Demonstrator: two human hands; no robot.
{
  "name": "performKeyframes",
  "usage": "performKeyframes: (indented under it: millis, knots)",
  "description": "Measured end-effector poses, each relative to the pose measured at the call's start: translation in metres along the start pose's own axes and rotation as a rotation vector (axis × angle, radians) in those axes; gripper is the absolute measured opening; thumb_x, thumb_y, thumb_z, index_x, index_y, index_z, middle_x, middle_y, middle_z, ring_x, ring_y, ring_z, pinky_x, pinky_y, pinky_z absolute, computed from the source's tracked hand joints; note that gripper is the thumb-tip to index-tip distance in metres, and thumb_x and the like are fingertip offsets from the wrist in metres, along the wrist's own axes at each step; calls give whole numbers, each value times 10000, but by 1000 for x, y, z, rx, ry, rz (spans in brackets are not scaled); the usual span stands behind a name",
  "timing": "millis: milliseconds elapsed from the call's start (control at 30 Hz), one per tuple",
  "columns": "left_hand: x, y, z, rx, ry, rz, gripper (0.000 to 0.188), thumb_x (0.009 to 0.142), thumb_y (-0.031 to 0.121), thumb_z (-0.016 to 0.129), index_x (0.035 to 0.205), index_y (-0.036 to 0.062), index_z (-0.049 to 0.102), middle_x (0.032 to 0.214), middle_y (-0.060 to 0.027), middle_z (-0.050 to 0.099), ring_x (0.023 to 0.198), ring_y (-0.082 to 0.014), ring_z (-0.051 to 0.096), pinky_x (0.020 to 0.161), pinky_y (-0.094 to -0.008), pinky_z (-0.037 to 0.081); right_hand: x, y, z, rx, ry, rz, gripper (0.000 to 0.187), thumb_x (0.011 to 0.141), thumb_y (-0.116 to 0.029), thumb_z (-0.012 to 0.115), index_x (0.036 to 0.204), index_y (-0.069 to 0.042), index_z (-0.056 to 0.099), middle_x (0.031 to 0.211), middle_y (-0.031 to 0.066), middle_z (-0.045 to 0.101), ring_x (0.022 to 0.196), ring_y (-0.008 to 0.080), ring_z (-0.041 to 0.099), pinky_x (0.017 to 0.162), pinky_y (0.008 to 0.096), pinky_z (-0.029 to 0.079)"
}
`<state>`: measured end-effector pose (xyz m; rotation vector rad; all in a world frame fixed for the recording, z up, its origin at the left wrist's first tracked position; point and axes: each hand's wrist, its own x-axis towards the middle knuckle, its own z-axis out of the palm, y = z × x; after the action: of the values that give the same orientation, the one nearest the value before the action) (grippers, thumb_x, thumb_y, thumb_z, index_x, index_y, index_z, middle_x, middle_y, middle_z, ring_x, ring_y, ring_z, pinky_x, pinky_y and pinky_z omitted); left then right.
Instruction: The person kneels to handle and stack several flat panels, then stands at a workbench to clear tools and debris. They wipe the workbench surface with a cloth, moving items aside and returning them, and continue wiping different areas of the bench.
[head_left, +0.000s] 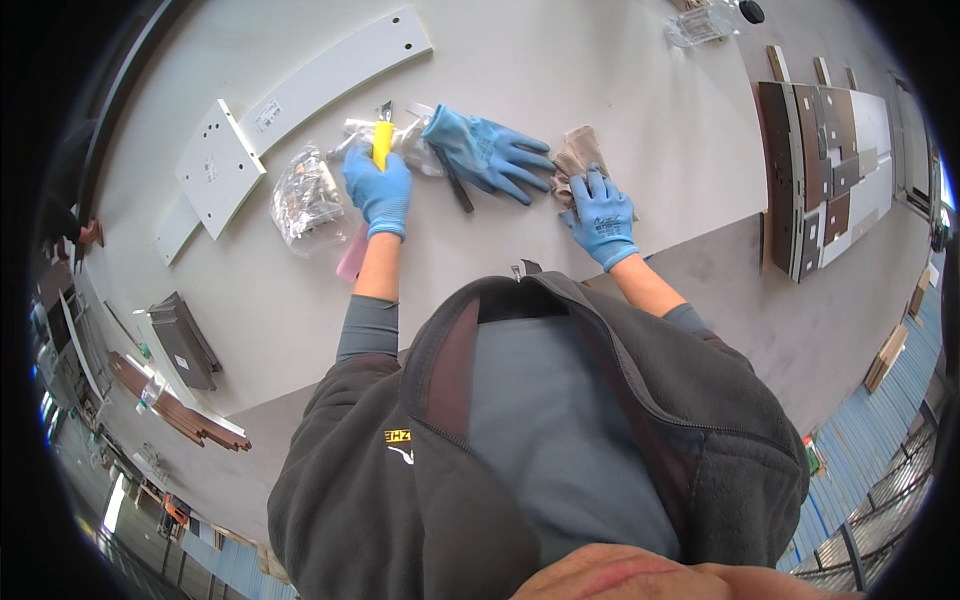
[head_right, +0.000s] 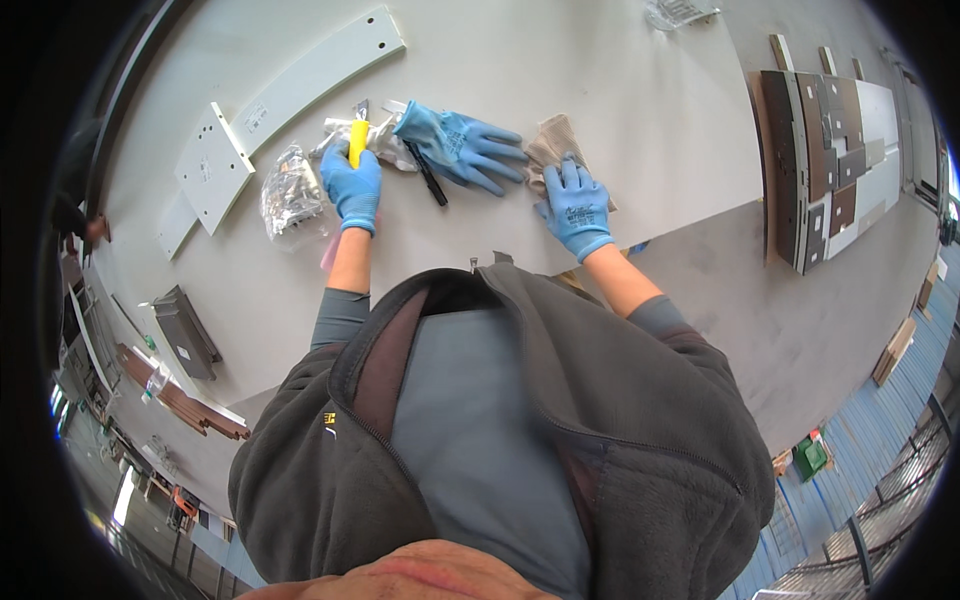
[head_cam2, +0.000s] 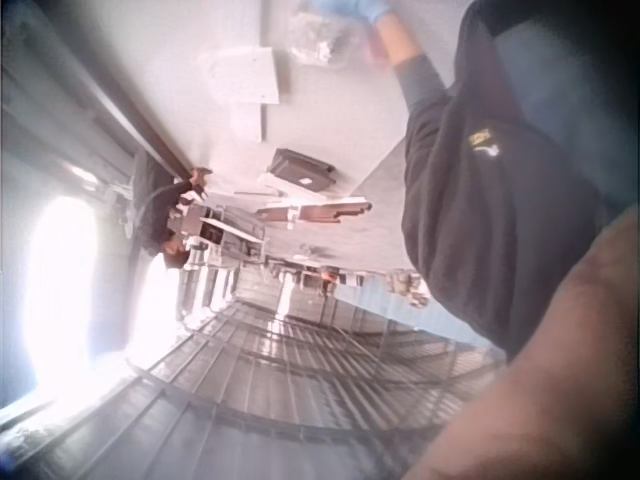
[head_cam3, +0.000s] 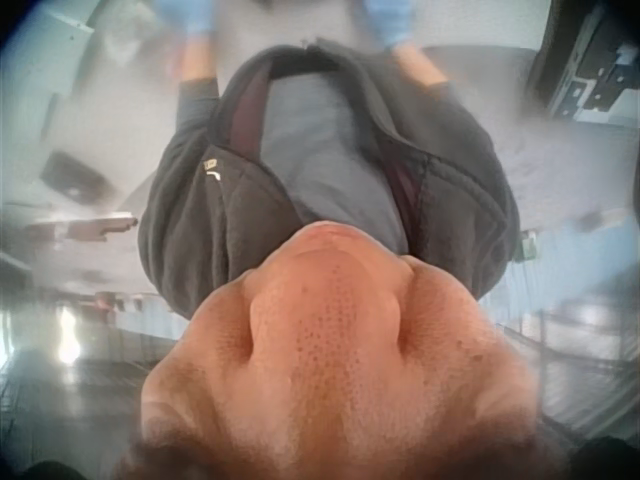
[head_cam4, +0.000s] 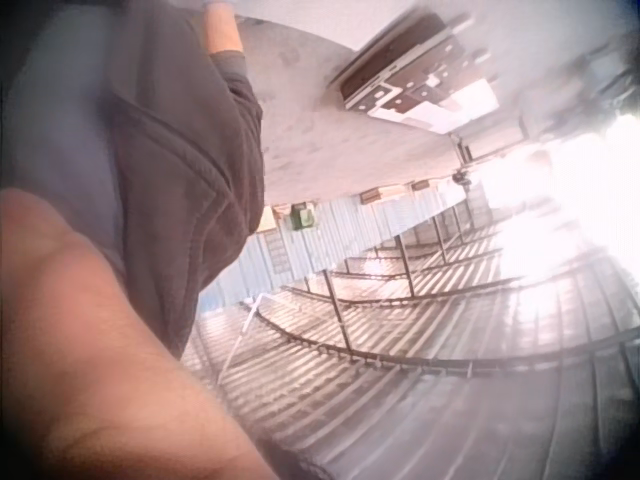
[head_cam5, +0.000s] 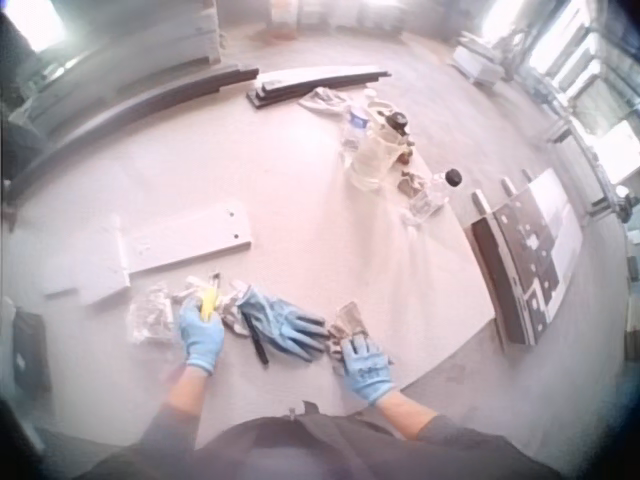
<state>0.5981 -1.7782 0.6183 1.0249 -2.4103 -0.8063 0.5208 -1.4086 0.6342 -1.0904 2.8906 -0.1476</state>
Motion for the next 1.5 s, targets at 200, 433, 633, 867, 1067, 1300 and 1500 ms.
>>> performKeyframes:
  millis: [200, 433, 633, 867, 1067, 1300, 1500]
  knots:
    - [-6, 46, 13, 227, 85, 343, 564, 865, 370, 759, 1358, 107, 685, 1477, -239, 551, 1322, -484, 537, 1094, -607, 426, 16, 18, 26, 218, -48, 181, 358, 923, -252, 747, 1260, -140, 704, 1280, 184, 710, 1122, 403, 698, 934, 498, 583]
    - [-18, 36, 31, 348, -460, 656, 643, 910, 499, 692, 1496, 239, 646, 1652, -209, 458, 1506, -518, 390, 1244, -684, 232, 59, 32, 4, 445, 182, 228, 233, 976, -218, 703, 1157, -84, 759, 1113, 166, 759, 1010, 380, 710, 914, 491, 565]
    - [-61, 1, 0, 274, -497, 597, 627, 915, 462, 689, 1488, 212, 642, 1652, -222, 456, 1507, -512, 397, 1254, -664, 245, 144, -7, -17, 445, 489, 22, 213, 958, -184, 720, 1160, -121, 748, 1143, 152, 756, 963, 373, 712, 855, 483, 570]
    - [-91, -9, -29, 280, -518, 422, 617, 875, 431, 747, 1436, 186, 674, 1622, -256, 477, 1483, -505, 438, 1208, -603, 346, 181, -113, 29, 226, -6, -254, 244, 945, -177, 690, 1188, -189, 684, 1130, 145, 691, 932, 393, 693, 728, 512, 588]
    - [-91, -22, -29, 261, -372, 414, 545, 835, 445, 784, 1314, 191, 733, 1586, -237, 518, 1406, -473, 505, 1183, -598, 370, 223, -113, 24, 274, 153, -78, 304, 975, -167, 653, 1269, -236, 688, 1026, 121, 699, 908, 366, 692, 670, 507, 599]
    - [-86, -29, -25, 268, -382, 451, 555, 808, 431, 787, 1323, 228, 745, 1527, -212, 565, 1398, -455, 517, 1161, -611, 392, 264, -214, 80, 201, 137, -251, 164, 965, -200, 643, 1125, -176, 666, 1059, 105, 687, 923, 295, 718, 700, 465, 609]
    - [-86, -26, -26, 215, -362, 480, 523, 828, 427, 819, 1290, 192, 749, 1564, -240, 523, 1431, -463, 475, 1170, -591, 375, 208, 28, 69, 111, 307, 154, 178, 1052, -226, 582, 975, -133, 713, 923, 170, 727, 826, 404, 708, 707, 524, 584]
